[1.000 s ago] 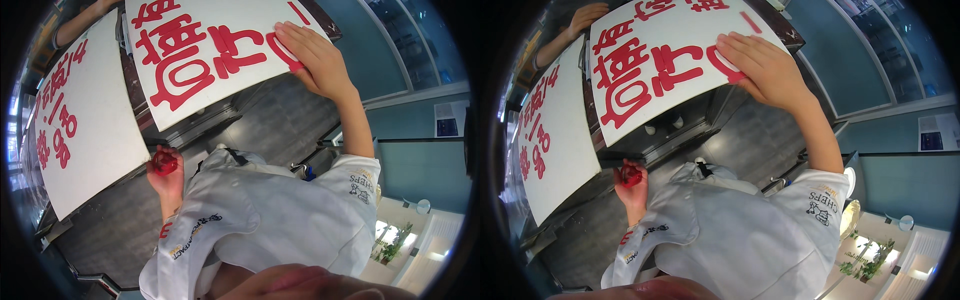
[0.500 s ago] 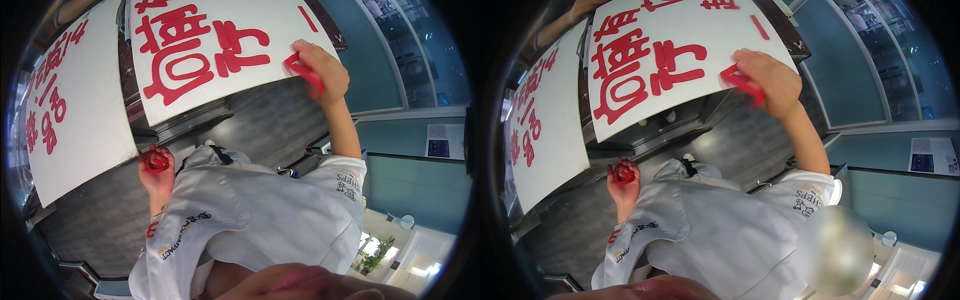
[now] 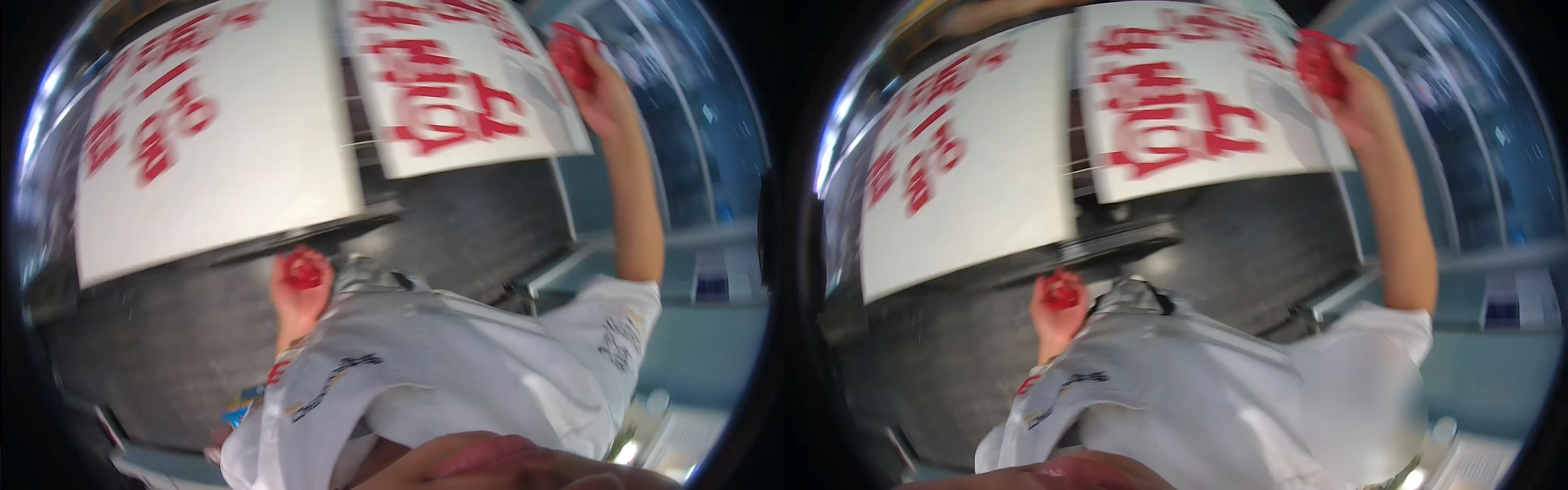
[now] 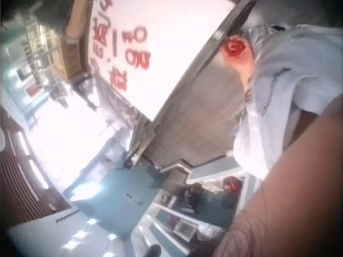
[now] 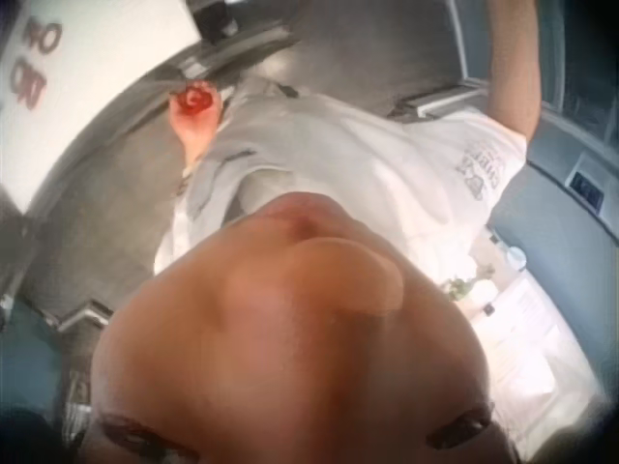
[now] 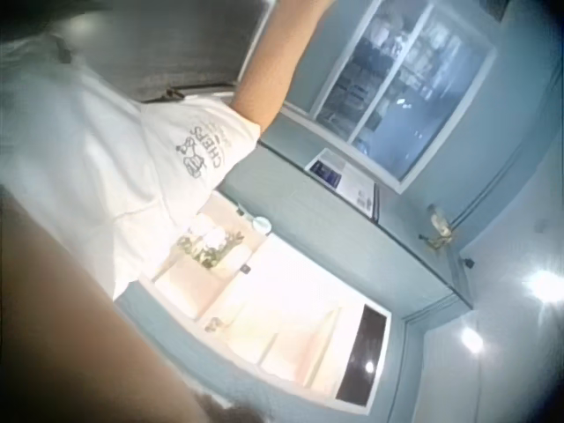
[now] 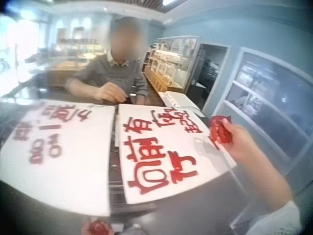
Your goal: The person assembles red Chinese characters onto white boards by hand, peeling backing and pressing each character into place. They handle multiple boards, aligning and smoothing the characters to form readable signage.
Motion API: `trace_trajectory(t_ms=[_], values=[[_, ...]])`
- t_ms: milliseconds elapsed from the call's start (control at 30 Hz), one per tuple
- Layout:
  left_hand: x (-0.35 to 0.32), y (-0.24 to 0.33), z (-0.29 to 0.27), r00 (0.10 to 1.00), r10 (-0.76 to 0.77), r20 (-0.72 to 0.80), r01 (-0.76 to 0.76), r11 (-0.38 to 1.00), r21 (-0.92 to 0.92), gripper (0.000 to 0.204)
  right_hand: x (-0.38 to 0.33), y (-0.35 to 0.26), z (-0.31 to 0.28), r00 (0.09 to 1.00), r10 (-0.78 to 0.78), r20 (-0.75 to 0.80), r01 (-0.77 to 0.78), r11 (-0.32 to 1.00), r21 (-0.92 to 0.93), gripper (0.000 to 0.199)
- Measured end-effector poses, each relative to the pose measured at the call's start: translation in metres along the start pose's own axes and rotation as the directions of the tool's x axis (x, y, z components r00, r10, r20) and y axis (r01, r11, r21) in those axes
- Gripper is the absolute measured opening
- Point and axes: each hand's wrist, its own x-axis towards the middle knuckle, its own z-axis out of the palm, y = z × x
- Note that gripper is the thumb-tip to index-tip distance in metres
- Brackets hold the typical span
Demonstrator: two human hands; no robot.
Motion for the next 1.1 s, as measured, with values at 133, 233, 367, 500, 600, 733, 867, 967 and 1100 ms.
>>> trace_trajectory(t_ms=[133,233,367,500,600,733,867,967,1100], values=[[-0.023,0.017,-0.001,0.997,0.014,0.080,-0.014,1.000,0.002,0.038,-0.007,0.015,0.137,0.983,0.037,0.179,-0.004,0.984,-0.178,0.040],[-0.031,0.022,0.000,0.993,0.067,0.098,-0.064,0.997,-0.029,0.040,-0.006,0.033,0.233,0.960,0.037,0.279,0.005,0.989,-0.147,0.030],[-0.044,0.030,0.001,0.991,0.101,0.089,-0.099,0.995,-0.027,0.040,0.036,0.048,0.272,0.906,0.067,0.418,-0.032,0.995,-0.091,0.030],[-0.054,0.033,-0.002,0.990,0.101,0.093,-0.096,0.994,-0.056,0.038,0.025,0.095,0.310,0.357,-0.333,0.873,0.928,0.025,-0.371,0.032],[-0.053,0.035,0.002,0.994,0.089,0.059,-0.088,0.996,-0.031,0.038,0.011,0.093,0.303,0.320,-0.300,0.898,0.947,0.117,-0.299,0.038],[-0.045,0.030,0.004,0.999,0.033,0.036,-0.033,0.999,0.017,0.039,-0.008,0.035,0.281,0.352,-0.200,0.914,0.932,0.167,-0.322,0.044],[-0.029,0.019,0.008,0.995,-0.047,0.089,0.043,0.998,0.046,0.039,-0.018,-0.018,0.239,0.652,-0.175,0.737,0.750,0.291,-0.595,0.036],[-0.031,0.023,0.019,0.998,-0.045,0.049,0.041,0.995,0.087,0.038,-0.020,-0.023,0.211,0.664,-0.205,0.719,0.731,0.378,-0.568,0.025],[-0.027,0.021,0.018,0.996,-0.042,0.075,0.034,0.995,0.095,0.039,-0.035,-0.045,0.195,0.619,-0.137,0.773,0.785,0.121,-0.607,0.020]])
